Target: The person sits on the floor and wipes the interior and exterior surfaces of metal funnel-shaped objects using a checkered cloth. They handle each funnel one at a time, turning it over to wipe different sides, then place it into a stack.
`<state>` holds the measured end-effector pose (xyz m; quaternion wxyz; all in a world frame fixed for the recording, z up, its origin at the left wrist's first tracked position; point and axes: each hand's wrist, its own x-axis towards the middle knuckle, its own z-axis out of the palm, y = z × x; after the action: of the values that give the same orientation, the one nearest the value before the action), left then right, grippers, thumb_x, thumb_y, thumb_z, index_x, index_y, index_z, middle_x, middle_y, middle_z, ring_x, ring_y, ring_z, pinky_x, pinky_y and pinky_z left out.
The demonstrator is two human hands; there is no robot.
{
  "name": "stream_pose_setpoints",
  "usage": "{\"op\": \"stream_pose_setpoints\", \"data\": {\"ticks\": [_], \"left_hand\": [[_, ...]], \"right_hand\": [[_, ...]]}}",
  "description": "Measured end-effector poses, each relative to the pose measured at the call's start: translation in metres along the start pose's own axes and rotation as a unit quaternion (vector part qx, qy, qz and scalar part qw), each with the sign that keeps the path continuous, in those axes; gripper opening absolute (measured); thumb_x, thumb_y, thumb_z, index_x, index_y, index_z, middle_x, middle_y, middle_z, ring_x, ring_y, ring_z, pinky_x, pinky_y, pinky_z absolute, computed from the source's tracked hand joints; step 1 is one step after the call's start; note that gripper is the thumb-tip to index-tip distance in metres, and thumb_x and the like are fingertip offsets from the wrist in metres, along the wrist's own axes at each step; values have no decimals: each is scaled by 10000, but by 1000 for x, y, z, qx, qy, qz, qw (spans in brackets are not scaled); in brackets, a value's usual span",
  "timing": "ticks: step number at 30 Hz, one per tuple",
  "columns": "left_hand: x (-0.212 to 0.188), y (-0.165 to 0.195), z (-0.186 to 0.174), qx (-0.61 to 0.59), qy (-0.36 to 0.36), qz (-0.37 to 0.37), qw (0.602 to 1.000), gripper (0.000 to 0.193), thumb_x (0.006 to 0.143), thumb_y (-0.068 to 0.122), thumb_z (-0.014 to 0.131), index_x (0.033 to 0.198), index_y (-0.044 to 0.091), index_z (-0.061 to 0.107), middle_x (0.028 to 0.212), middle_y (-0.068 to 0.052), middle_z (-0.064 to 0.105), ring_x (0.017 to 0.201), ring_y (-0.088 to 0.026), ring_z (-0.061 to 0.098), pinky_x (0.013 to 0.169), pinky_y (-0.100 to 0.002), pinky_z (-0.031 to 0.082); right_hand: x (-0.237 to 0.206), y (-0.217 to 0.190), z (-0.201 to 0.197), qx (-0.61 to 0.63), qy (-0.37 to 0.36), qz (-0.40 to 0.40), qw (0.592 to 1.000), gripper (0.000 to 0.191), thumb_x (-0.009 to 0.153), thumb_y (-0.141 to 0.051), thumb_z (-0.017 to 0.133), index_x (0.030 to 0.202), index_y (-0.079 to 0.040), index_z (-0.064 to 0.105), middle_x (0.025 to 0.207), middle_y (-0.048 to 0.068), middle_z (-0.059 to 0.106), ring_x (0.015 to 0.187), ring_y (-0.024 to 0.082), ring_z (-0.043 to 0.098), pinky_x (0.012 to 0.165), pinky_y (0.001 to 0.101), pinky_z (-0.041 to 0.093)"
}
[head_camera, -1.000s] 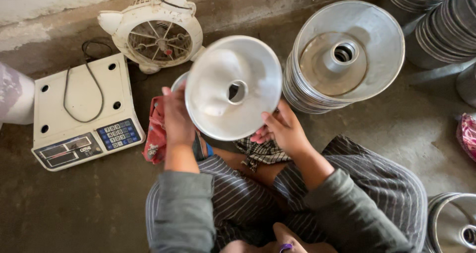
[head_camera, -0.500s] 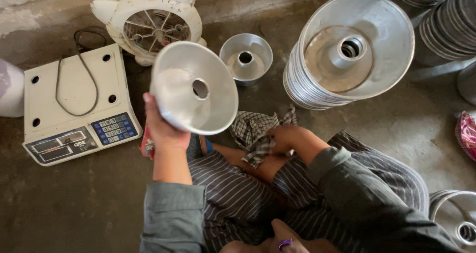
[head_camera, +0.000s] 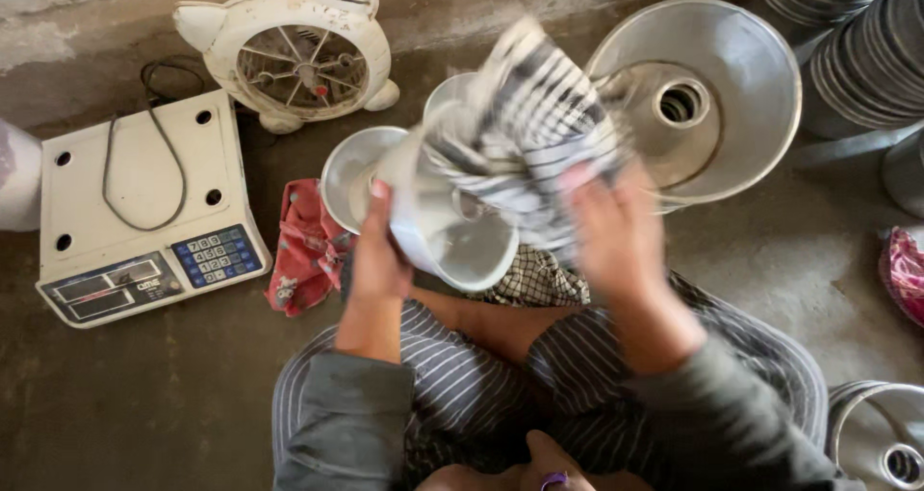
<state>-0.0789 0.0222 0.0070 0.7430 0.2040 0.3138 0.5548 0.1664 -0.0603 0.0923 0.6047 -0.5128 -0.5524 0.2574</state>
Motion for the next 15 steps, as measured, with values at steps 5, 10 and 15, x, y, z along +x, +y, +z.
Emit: {"op": "stream_pose_setpoints", "data": {"ticks": [5,10,15], "left_hand": [[-22,-13,9,186,-49,0,981,578,1000,411,634,1329,-64,636,1220,-130,723,1068,-208,679,950,-361,526],[-43,-20,20,309,-143,33,940,433,948,345,747,1175,-22,714,1081,-92,762,980,-165,693,900,-319,560],[-60,-22,32,519,-285,164,789,523,762,377,860,1116,10,742,1007,-77,775,984,-165,682,926,-347,508]], "right_hand": [[-37,16,69,-354,-242,-297,853,360,792,-253,667,1066,-21,701,1098,216,733,1115,410,648,1015,567,470],[-32,54,62,-196,-227,-95,949,287,890,-298,693,1049,-60,721,1005,175,732,971,373,682,909,532,523],[17,86,37,-82,-238,202,947,290,855,-283,714,1042,-62,720,1005,158,733,974,355,689,908,527,531]]}}
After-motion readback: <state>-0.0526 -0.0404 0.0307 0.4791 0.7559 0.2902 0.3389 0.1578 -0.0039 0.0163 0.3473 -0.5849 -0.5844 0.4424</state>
